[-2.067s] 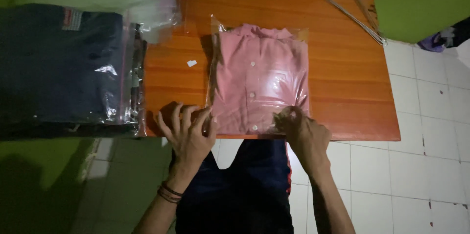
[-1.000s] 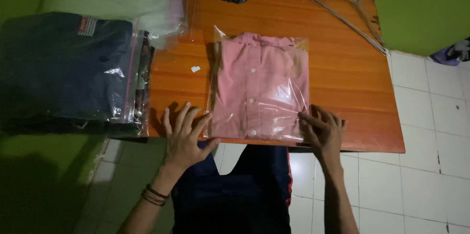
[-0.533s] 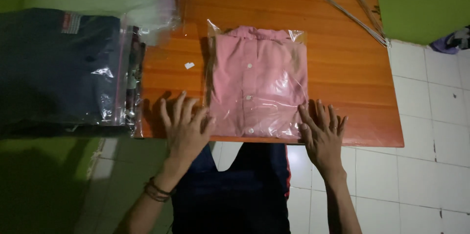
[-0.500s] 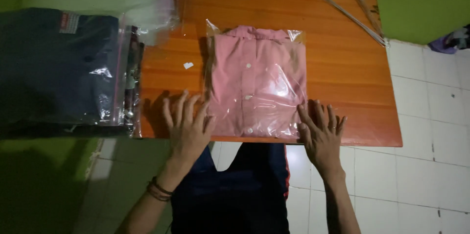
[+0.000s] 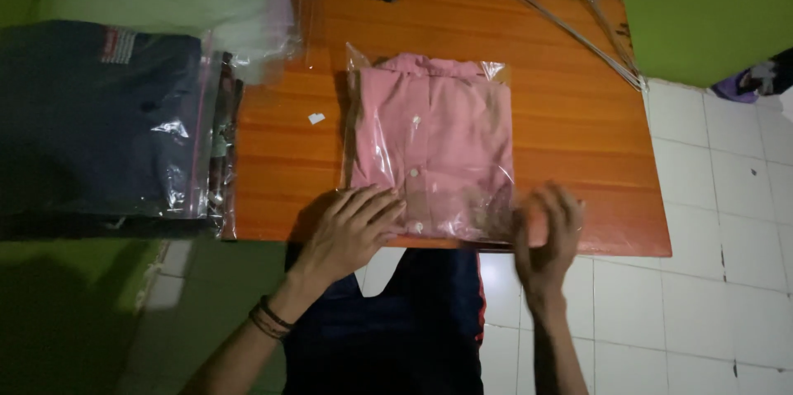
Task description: Folding a pink button-up shirt on a table and placing it inside a transparent plastic bag.
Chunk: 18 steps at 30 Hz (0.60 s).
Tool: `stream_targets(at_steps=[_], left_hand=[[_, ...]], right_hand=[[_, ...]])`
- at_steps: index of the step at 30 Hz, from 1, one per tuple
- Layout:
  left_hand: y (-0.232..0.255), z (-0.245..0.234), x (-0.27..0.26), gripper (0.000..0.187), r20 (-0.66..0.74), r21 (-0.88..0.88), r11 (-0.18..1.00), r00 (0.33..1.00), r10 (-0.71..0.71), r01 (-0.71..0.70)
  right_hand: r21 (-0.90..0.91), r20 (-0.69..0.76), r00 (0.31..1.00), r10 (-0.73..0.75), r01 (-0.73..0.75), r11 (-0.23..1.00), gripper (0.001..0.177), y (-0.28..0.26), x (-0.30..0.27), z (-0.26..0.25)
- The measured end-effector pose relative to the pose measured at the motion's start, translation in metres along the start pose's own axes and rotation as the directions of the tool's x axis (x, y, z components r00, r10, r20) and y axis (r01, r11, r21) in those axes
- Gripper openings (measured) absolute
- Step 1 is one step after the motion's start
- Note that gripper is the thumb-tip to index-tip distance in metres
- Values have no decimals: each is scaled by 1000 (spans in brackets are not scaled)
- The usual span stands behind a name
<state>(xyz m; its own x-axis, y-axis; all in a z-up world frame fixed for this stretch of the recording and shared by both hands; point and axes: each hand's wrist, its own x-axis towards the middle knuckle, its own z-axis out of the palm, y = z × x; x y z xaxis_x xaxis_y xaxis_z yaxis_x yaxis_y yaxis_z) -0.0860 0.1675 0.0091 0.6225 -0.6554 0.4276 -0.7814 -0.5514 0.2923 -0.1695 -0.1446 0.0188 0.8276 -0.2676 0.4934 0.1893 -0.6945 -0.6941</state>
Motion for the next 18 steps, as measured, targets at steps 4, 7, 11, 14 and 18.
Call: stream_targets(at_steps=[4,7,11,14,18], left_hand=[[-8,12,5,41,-17,122,990,997,76,-73],[-15,15,12,28,-19,168,976,990,141,-136],[-8,-10,31,31,19,49,998,999,31,-32],[-4,-36,43,33,74,29,998,996,-54,52],[-23,-65,42,68,-362,35,999,932,25,-13]], right_hand=[[-150,293,920,-262,315,937,60,-58,18,22],[-145,476,794,-378,495,857,58,-83,33,46],[-225,534,781,-325,502,835,53,-60,34,63],[-207,495,803,-332,480,852,49,-72,47,58],[-119,410,896,-172,239,964,53,-77,76,37]])
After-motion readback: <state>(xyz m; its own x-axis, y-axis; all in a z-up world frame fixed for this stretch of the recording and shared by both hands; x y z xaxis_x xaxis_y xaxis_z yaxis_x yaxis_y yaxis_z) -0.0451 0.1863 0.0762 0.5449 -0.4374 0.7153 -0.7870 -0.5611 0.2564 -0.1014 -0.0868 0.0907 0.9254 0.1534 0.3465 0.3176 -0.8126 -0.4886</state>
